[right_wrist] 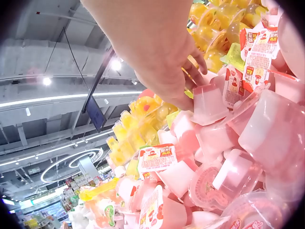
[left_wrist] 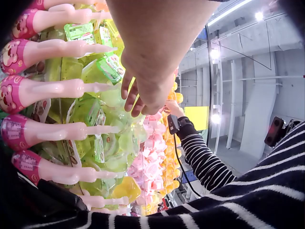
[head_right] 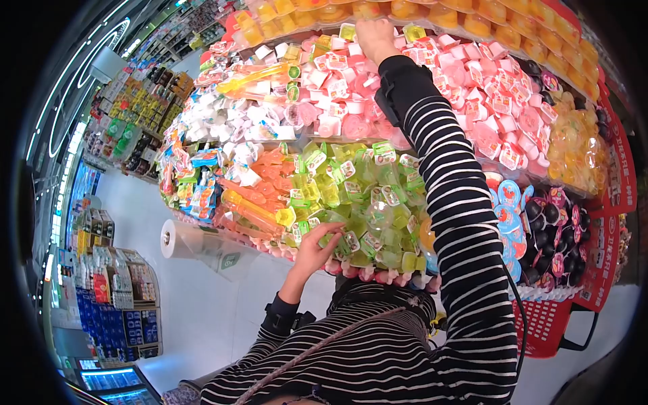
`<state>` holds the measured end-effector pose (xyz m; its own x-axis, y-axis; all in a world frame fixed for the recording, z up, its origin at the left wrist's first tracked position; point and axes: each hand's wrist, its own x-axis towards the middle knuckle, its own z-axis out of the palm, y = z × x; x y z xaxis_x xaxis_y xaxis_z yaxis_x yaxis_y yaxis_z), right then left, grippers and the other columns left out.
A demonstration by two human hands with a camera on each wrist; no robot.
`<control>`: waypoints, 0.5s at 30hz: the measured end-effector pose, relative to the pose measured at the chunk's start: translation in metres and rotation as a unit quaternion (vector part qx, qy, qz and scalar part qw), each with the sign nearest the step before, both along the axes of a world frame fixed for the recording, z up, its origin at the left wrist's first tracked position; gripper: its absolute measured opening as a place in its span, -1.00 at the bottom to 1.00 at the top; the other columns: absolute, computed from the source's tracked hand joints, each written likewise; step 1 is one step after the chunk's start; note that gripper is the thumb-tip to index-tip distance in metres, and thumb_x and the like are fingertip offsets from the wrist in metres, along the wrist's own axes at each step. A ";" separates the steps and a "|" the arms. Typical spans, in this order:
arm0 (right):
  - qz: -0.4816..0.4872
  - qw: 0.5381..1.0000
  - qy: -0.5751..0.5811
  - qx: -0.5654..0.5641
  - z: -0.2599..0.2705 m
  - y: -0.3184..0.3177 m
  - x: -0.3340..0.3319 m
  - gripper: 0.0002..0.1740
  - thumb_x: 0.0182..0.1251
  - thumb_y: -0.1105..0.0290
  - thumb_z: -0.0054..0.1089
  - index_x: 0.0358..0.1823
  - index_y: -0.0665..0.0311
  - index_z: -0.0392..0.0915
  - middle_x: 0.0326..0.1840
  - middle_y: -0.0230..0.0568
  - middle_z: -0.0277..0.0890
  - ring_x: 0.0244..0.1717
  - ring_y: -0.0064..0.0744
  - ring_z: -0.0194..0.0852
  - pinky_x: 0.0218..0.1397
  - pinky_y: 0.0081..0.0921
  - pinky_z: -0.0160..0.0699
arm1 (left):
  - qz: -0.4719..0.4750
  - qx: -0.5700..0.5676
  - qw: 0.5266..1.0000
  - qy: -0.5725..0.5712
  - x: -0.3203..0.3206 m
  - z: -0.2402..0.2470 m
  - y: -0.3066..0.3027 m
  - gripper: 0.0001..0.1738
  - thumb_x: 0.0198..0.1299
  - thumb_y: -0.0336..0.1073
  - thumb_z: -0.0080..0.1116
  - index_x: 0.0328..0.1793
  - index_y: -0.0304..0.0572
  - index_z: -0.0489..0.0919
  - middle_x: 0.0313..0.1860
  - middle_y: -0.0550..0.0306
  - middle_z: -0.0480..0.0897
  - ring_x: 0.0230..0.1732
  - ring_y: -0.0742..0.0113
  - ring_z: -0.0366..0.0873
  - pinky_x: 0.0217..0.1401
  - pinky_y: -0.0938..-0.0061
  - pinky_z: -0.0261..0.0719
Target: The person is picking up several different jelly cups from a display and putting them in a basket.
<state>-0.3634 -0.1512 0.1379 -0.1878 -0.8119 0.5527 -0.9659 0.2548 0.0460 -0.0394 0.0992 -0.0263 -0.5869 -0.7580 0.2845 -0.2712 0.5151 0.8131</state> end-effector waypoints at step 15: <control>0.147 0.967 -0.090 -0.188 0.033 0.065 0.002 -0.62 -0.14 0.34 0.26 -0.20 0.25 0.51 -0.28 0.01 0.55 -0.21 0.00 0.51 -0.15 -0.16 0.46 | -0.014 -0.021 1.000 -0.013 -0.002 0.006 0.003 -0.71 0.09 -0.50 0.16 -0.02 -0.20 0.56 -0.32 0.08 0.61 -0.24 0.22 0.59 -0.14 0.44 0.50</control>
